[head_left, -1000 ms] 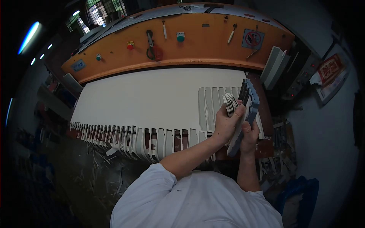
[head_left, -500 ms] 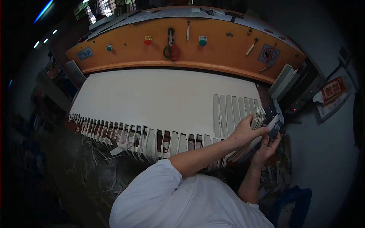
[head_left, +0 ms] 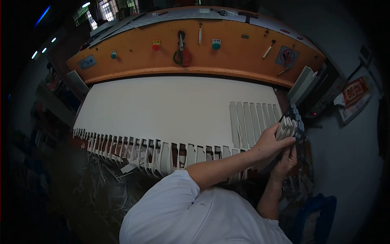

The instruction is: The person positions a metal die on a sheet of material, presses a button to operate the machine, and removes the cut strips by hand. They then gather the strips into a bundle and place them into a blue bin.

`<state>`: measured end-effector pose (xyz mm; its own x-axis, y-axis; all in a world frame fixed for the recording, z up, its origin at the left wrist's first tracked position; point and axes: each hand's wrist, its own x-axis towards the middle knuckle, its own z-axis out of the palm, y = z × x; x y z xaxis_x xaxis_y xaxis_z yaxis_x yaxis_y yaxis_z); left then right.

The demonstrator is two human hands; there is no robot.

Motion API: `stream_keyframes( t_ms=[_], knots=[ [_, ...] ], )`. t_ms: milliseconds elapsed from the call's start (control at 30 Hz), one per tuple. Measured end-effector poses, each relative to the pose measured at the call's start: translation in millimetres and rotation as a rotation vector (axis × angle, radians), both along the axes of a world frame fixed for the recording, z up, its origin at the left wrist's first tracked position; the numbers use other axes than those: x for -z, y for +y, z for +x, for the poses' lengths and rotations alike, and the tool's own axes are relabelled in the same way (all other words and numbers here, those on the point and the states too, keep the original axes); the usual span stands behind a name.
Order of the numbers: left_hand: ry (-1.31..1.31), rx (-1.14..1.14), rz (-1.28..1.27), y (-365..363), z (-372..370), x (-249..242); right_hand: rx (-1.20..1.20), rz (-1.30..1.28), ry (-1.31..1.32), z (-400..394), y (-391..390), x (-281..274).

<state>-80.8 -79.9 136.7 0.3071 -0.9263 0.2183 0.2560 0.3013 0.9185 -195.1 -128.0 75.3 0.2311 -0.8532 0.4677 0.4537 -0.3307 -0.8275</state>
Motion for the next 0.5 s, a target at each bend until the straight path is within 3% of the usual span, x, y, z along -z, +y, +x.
stream_keyframes(
  t_ms=[200, 300, 367, 433, 500],
  knots=[
    [0.114, -0.177, -0.118, 1, -7, 21, -0.033, -0.041, 0.020, 9, 2, 5],
    [0.183, -0.259, -0.152, 32, -1, 9, 0.144, -0.202, 0.164, 17, 1, -9],
    [0.036, -0.316, -0.062, 52, 18, 17, 0.270, -0.227, 0.189, 25, -11, -27],
    [0.006, -0.401, -0.263, 72, 44, 11, 0.343, -0.050, 0.248, 34, -14, -58],
    [0.328, -0.447, -0.392, 90, 74, -4, 0.449, -0.234, 0.591, 43, -34, -68]
  ],
)
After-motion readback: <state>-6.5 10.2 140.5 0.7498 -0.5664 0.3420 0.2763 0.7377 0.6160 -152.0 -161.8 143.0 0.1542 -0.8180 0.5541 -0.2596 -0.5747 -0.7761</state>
